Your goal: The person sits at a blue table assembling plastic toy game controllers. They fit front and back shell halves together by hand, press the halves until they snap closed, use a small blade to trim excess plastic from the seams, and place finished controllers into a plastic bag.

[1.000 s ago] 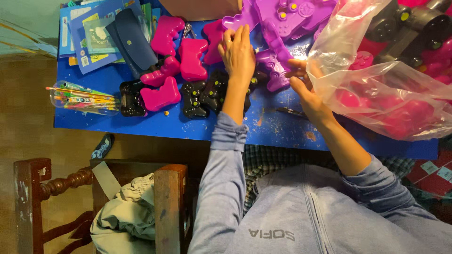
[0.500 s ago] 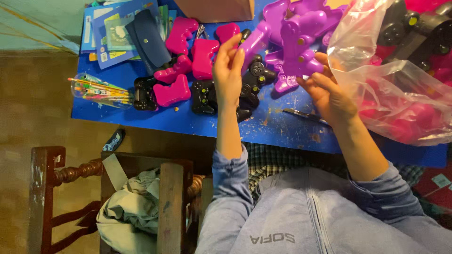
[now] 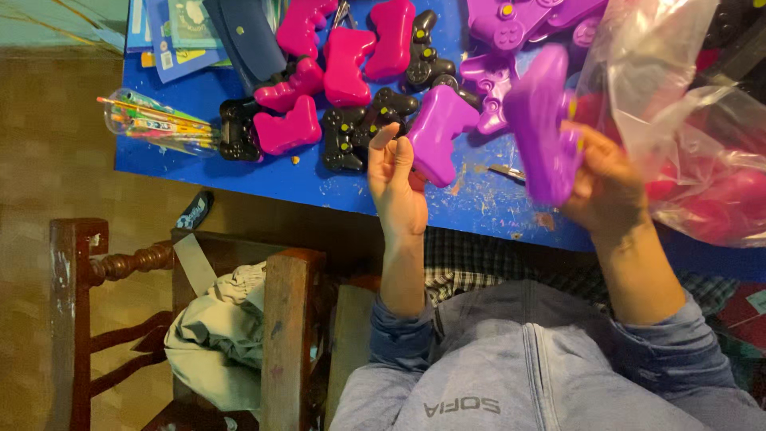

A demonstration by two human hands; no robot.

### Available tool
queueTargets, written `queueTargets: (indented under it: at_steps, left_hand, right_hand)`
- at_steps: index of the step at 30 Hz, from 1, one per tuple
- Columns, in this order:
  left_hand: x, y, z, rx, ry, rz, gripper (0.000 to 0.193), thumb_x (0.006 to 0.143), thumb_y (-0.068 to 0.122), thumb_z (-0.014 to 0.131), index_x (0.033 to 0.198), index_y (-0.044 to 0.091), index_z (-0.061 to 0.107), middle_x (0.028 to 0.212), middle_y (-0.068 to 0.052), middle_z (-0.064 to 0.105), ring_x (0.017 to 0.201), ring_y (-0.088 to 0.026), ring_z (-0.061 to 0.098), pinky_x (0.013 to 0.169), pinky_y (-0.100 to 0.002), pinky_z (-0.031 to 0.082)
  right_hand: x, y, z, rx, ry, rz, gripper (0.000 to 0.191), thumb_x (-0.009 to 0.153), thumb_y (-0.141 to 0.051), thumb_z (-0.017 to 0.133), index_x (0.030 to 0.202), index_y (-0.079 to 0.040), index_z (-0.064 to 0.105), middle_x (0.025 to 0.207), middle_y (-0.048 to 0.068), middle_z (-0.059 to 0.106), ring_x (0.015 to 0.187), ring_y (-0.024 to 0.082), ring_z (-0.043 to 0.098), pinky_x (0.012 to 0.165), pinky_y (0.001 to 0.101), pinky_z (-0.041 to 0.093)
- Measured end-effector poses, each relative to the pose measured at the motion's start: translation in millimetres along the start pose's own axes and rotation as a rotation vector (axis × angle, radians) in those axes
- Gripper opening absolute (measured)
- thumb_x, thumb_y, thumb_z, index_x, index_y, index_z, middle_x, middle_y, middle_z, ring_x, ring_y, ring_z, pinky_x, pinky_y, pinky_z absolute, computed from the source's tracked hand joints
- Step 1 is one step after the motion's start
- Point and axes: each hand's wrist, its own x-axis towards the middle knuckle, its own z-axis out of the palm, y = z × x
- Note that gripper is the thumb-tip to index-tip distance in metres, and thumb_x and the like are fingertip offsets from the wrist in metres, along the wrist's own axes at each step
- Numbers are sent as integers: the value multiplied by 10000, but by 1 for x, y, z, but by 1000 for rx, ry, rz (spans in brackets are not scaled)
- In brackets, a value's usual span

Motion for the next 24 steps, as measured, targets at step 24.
queueTargets:
  at_steps: [24]
  left_hand:
    - [-32, 29, -28, -47, -110, -69, 167, 1020, 87, 660, 1173, 85, 594, 1013, -8, 623, 874, -113, 610, 771, -266, 521]
  right_hand:
    - [7, 13, 18, -687, 139, 229, 313, 1002, -174, 661, 1251, 15, 654, 1004, 106, 691, 761, 150, 587, 645, 262, 486]
